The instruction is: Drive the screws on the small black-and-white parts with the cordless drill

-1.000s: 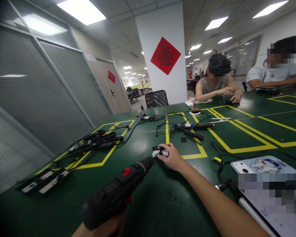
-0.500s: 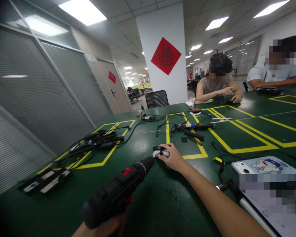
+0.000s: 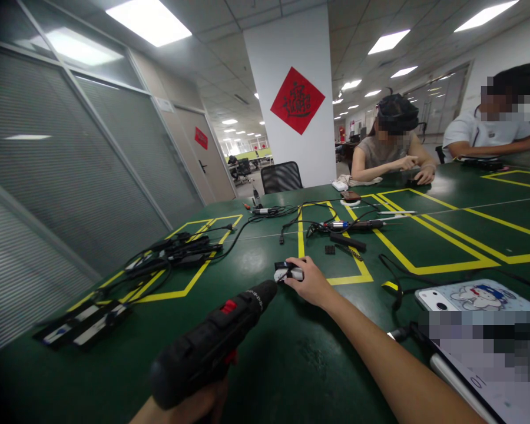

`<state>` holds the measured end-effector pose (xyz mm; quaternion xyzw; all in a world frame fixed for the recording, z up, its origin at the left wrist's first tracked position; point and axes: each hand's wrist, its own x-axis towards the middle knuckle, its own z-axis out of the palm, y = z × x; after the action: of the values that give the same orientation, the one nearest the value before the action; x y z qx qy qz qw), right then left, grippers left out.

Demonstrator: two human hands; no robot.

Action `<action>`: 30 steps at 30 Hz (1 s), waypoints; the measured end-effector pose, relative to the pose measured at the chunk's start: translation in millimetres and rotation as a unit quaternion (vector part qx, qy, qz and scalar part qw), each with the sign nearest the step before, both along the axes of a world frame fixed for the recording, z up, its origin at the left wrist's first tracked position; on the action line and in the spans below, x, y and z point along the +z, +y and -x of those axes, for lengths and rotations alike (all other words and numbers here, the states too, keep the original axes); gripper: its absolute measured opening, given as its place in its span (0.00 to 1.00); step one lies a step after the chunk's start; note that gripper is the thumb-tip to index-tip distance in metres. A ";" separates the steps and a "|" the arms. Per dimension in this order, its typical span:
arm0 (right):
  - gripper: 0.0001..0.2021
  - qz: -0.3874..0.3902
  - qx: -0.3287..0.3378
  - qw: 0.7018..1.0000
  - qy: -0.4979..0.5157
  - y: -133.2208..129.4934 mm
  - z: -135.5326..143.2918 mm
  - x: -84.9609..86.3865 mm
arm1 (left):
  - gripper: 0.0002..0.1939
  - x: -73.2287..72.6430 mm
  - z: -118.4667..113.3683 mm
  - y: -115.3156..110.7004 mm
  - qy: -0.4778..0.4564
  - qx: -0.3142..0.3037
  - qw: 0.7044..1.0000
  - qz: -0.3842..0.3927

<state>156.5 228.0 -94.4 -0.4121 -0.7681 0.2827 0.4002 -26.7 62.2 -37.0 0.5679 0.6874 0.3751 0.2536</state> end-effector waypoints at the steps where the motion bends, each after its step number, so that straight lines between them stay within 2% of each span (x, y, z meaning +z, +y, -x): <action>1: 0.23 -0.001 0.000 1.000 -0.001 0.3 0.2 -0.7 | 0.11 1.2 -0.1 -0.5 0.002 0.004 1.000 0.001; 10: 0.22 -0.007 0.005 1.000 0.004 1.5 0.3 -2.0 | 0.13 4.6 -1.2 -3.3 -0.005 0.024 1.000 -0.004; 12: 0.22 -0.007 0.006 1.000 0.005 1.8 0.0 -2.3 | 0.14 7.4 -3.4 -1.7 -0.019 0.009 1.000 -0.022; 16: 0.22 -0.007 0.004 1.000 0.004 1.7 -0.4 -2.6 | 0.11 16.4 -6.2 -3.3 -0.041 -0.040 0.998 -0.039; 19: 0.22 -0.008 0.004 1.000 0.000 1.4 -0.4 -2.6 | 0.09 21.1 -4.3 -8.2 -0.041 -0.041 0.998 -0.035; 25: 0.22 -0.008 0.004 1.000 0.000 1.3 -0.3 -1.7 | 0.08 13.9 0.3 -13.5 -0.056 -0.033 0.998 0.026; 30: 0.22 -0.004 0.004 1.000 0.000 1.3 0.2 -1.2 | 0.09 8.5 2.7 -12.3 -0.098 0.008 0.995 0.030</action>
<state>156.3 229.3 -95.6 -0.4070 -0.7710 0.2813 0.4009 -29.4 49.9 -28.5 0.5151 0.6747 0.4100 0.3338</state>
